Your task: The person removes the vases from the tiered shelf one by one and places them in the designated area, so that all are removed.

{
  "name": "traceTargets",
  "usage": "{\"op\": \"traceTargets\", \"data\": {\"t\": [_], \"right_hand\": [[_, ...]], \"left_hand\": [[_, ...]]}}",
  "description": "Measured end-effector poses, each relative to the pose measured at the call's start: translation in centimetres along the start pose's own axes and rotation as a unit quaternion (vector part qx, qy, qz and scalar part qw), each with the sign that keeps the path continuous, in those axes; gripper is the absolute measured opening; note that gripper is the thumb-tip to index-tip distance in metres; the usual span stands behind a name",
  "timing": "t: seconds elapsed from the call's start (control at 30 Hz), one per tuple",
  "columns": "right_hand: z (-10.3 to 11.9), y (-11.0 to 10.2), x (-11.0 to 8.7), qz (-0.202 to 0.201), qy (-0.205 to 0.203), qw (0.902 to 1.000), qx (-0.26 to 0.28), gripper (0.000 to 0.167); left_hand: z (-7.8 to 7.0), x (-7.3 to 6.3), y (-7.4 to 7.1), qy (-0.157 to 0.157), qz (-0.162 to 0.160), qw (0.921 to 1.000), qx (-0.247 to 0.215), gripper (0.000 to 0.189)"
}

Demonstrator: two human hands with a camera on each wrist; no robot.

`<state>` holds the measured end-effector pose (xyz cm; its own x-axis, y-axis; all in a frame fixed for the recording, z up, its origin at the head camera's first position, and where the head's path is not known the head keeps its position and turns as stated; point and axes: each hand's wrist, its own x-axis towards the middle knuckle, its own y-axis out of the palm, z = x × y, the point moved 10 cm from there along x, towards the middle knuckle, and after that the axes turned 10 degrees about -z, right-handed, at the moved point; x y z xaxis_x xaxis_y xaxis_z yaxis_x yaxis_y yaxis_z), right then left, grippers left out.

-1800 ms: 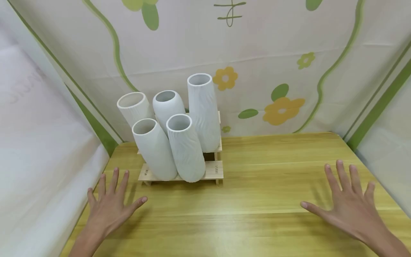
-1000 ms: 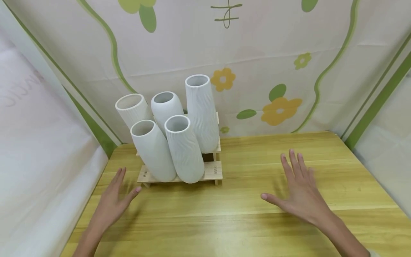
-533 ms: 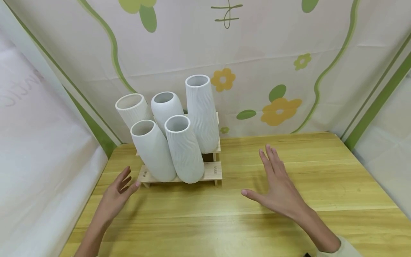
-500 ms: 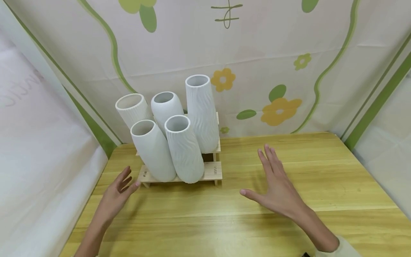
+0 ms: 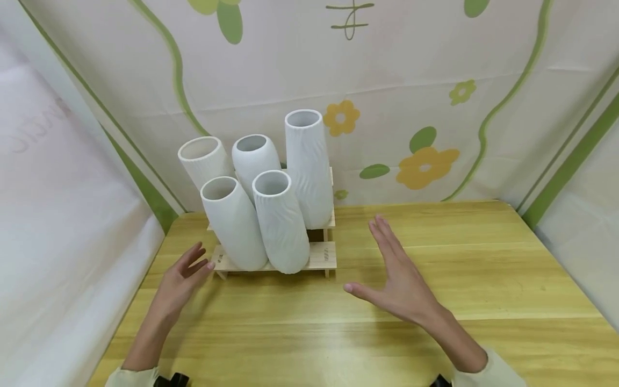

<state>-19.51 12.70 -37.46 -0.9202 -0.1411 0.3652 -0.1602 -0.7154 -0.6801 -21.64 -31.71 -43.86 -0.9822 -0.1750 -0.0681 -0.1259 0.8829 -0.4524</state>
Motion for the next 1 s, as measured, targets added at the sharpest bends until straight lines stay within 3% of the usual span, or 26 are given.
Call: {"op": "traceTargets", "data": {"t": [0.4,1.0], "right_hand": [[2.8,1.6,0.9,-0.002,-0.022,0.9975,0.067,0.122],[4.4,3.6,2.6,-0.001,-0.026,0.9935,0.111,0.116]], "left_hand": [[0.6,1.6,0.2,-0.016,0.011,0.9994,-0.030,0.083],[1.2,2.9,0.8,-0.025,0.021,0.9969,-0.071,0.080]]}}
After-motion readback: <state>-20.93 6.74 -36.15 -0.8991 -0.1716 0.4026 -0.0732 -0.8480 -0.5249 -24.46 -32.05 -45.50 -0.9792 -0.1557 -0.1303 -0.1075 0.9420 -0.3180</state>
